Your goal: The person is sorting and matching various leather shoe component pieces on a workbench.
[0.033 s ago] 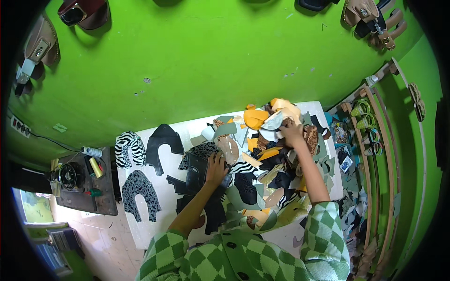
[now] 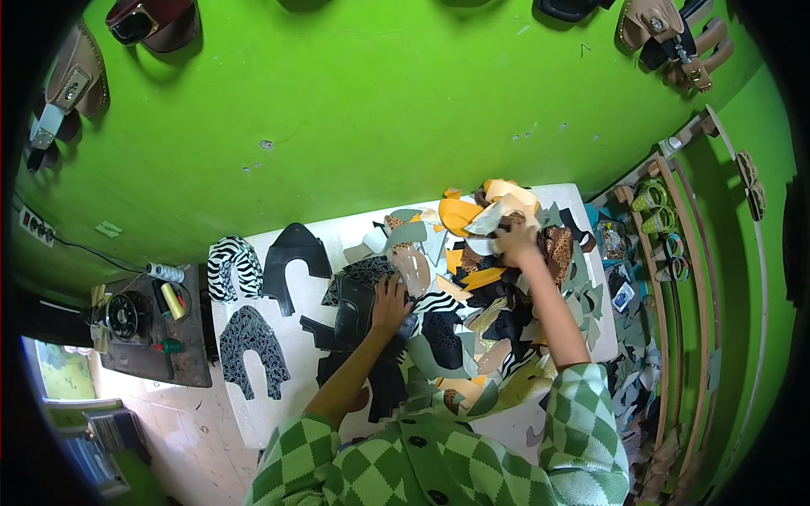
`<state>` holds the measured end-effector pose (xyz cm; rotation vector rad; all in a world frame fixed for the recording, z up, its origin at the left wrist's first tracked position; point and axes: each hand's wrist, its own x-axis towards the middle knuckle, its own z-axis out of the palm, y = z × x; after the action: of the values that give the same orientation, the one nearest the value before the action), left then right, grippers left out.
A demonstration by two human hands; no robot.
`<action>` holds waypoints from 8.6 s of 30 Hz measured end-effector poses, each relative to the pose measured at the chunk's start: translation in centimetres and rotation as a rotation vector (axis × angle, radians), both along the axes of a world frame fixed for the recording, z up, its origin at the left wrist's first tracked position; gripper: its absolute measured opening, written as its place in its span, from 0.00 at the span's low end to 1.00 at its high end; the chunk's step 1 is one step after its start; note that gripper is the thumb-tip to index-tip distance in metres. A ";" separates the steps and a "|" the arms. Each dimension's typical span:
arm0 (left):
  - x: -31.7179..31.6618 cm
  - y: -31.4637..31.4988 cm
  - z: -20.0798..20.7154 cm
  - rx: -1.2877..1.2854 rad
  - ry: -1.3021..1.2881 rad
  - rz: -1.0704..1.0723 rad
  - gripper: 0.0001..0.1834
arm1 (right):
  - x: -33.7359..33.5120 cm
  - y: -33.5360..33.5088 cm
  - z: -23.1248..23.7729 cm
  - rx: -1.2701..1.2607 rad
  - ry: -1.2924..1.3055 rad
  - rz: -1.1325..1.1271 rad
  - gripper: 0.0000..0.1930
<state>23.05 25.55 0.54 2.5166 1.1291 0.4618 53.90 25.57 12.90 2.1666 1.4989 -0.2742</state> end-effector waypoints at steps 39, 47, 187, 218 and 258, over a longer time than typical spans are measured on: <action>6.0 9.2 2.1 -0.355 -0.061 0.523 0.27 | 0.8 -5.0 3.1 0.677 0.577 0.535 0.05; 8.1 10.9 -1.6 -0.439 -0.009 0.595 0.24 | 2.0 -6.8 1.9 0.384 0.635 0.341 0.28; -27.1 -17.4 -2.8 -0.557 -0.536 0.536 0.16 | -33.5 -15.5 -8.9 0.969 0.772 0.004 0.09; -28.4 -14.4 -4.8 -0.768 -0.703 0.577 0.13 | -33.4 -13.9 -13.6 0.337 1.448 0.041 0.14; -27.9 -16.0 -0.6 -0.519 -0.201 0.784 0.13 | -34.3 -13.9 -16.7 0.487 1.233 -0.196 0.08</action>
<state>-4.87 9.55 -0.04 1.4958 1.8415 0.5059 19.64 11.66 -3.76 2.6566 2.0645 -1.7072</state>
